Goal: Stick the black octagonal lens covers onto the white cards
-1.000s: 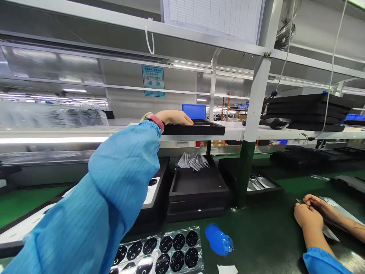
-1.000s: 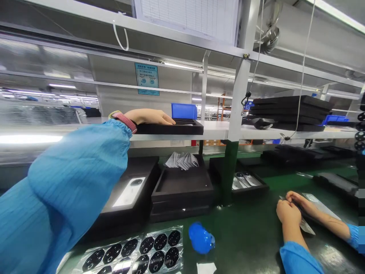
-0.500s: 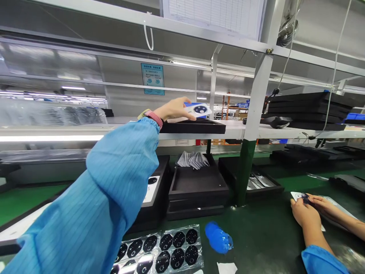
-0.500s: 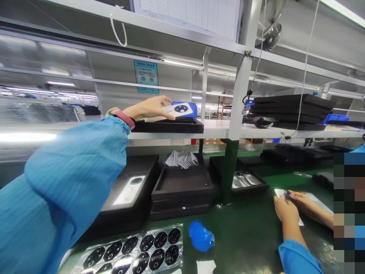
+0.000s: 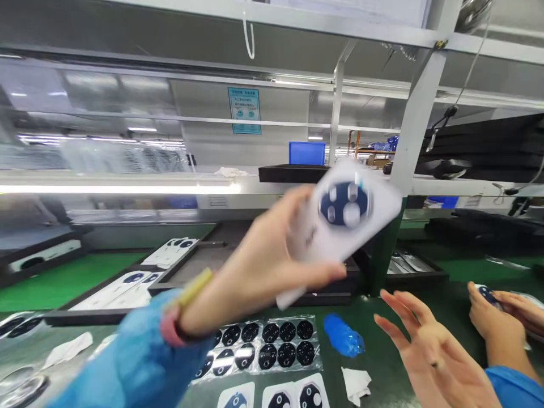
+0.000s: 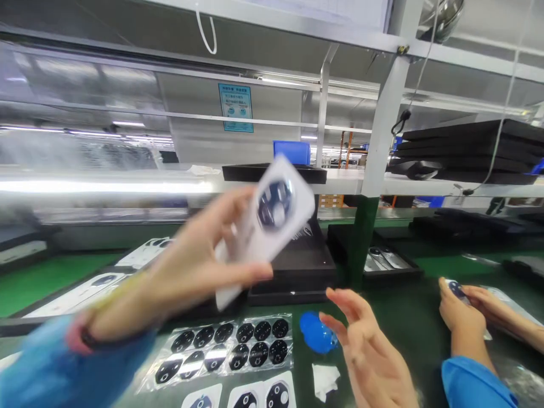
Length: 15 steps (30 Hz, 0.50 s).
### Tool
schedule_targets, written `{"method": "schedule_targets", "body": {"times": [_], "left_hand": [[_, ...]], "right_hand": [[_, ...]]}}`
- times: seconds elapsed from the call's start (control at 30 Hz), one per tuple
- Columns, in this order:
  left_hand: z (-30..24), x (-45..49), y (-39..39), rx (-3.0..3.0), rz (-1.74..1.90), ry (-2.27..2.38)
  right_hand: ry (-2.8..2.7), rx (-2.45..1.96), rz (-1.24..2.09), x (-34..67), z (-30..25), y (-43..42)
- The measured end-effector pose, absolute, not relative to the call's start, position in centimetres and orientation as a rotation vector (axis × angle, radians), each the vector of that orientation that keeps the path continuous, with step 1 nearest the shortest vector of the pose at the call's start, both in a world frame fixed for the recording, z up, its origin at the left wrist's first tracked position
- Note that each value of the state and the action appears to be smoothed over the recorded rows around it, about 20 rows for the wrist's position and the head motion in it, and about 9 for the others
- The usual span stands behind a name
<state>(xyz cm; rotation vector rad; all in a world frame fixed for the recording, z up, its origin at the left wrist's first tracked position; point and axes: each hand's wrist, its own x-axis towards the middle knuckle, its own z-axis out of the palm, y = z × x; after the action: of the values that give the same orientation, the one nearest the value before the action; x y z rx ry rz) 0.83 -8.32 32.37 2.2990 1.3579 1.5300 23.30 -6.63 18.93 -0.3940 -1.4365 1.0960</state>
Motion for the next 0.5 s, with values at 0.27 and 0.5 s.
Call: {"method": "schedule_targets", "body": {"times": [0.27,0.5], "left_hand": [[16.2,1.4,-9.4,1.685,1.266,1.711],[13.1,-1.4,-9.5,1.558,1.363,1.163]], "right_hand": [[-1.459,-0.649,1.245,15.3,16.1,-4.9],[-1.494,-0.613,1.489,13.6,14.8,-2.9]]}}
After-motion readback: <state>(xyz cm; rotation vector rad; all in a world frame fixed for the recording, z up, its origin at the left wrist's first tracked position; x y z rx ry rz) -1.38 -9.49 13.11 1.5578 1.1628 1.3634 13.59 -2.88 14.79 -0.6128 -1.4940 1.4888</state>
